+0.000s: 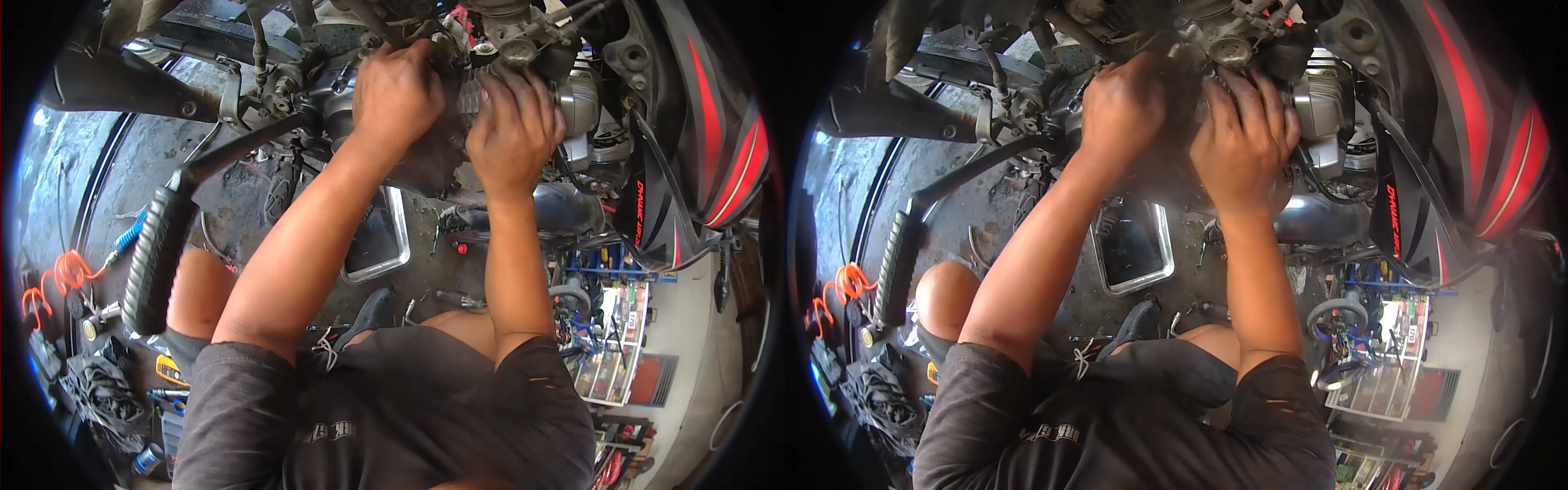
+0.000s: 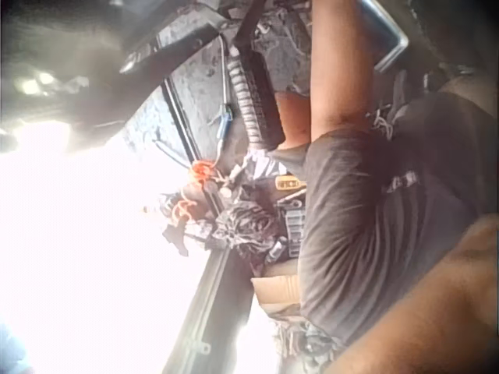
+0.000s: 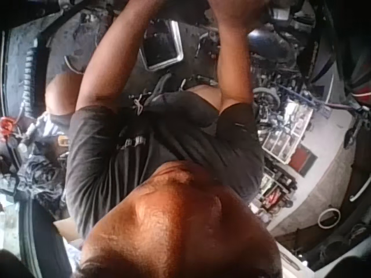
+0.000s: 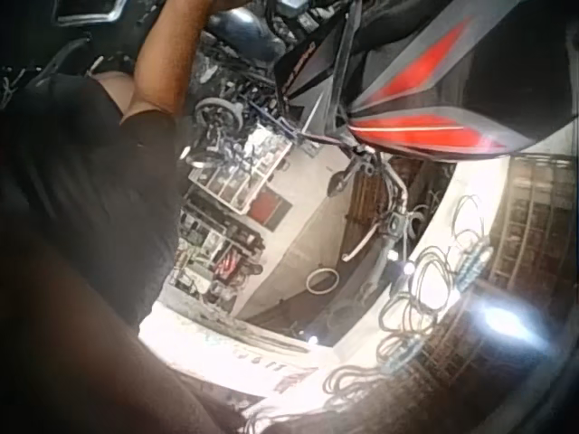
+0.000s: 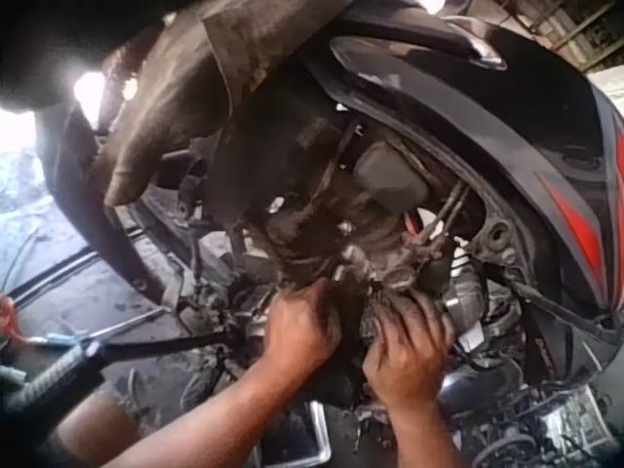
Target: The person holds a metal component and rotates an attached rod, then aligns and inserts the component into the motorcycle engine block before tightening a fastener.
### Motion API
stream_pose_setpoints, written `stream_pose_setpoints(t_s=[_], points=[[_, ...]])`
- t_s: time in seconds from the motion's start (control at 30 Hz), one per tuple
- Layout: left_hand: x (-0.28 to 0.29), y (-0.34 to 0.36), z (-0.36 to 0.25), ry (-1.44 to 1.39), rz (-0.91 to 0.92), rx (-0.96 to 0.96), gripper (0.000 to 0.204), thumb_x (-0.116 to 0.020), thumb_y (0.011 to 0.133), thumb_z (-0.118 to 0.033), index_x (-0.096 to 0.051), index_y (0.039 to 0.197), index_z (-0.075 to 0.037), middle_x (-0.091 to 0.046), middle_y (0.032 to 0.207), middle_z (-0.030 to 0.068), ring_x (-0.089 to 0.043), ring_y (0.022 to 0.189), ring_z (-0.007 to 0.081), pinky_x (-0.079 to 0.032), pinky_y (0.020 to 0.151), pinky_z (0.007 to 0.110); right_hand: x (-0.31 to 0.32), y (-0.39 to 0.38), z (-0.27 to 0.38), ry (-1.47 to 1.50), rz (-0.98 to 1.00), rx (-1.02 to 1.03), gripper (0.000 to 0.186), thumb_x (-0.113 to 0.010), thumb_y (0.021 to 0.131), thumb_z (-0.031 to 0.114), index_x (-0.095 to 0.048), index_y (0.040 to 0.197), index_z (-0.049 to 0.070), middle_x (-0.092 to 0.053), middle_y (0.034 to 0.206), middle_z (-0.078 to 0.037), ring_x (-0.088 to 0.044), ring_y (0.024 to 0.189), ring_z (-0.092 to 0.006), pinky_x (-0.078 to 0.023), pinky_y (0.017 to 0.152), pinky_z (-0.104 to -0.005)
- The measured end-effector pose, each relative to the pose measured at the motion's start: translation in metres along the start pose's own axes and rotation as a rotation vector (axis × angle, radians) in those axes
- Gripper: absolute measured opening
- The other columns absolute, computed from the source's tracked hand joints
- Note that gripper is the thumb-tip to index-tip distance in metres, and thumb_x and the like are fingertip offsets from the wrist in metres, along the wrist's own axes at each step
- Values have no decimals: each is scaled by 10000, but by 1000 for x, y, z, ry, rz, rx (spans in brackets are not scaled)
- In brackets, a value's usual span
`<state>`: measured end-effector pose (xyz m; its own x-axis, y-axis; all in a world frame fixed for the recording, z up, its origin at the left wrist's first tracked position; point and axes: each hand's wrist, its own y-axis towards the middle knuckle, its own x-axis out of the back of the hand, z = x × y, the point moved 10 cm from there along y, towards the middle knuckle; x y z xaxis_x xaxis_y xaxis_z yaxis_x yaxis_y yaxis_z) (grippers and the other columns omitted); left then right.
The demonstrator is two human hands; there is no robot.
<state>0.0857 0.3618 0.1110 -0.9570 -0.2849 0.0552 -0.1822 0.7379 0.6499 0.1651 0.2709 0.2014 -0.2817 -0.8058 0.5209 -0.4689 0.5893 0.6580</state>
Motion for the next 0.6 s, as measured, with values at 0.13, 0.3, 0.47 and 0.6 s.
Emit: stream_pose_setpoints(t_s=[0.13,0.3,0.47,0.6], points=[[-5,-1,9,-20,18,81,318,-580,826,-108,-666,1133,-106,-708,840,206,-668,781,413,-537,756,510,3,6,7,-181,-58,-124,217,-695,794,173,-745,1002,211,-670,1055,35,-578,1082,-232,-334,938,-410],[-14,5,8,-4,55,58,440,-634,772,-196,-631,1204,-116,-720,838,196,-673,836,401,-513,783,493,-4,5,2,-112,-63,-105,214,-683,810,181,-747,1010,224,-678,1030,27,-565,1076,-252,-340,964,-478],[-21,10,14,-25,167,84,489,-627,781,-192,-585,1264,-129,-723,843,197,-685,850,401,-514,787,497,-21,20,15,-245,37,63,219,-671,809,171,-744,1013,207,-698,938,16,-569,1068,-275,-284,1085,-564],[-28,10,11,-52,262,142,490,-626,775,-180,-587,1261,-138,-722,835,206,-706,836,376,-529,778,492,-27,12,8,-315,17,70,232,-655,799,182,-740,1011,220,-700,920,30,-570,1042,-263,-266,1061,-615]])
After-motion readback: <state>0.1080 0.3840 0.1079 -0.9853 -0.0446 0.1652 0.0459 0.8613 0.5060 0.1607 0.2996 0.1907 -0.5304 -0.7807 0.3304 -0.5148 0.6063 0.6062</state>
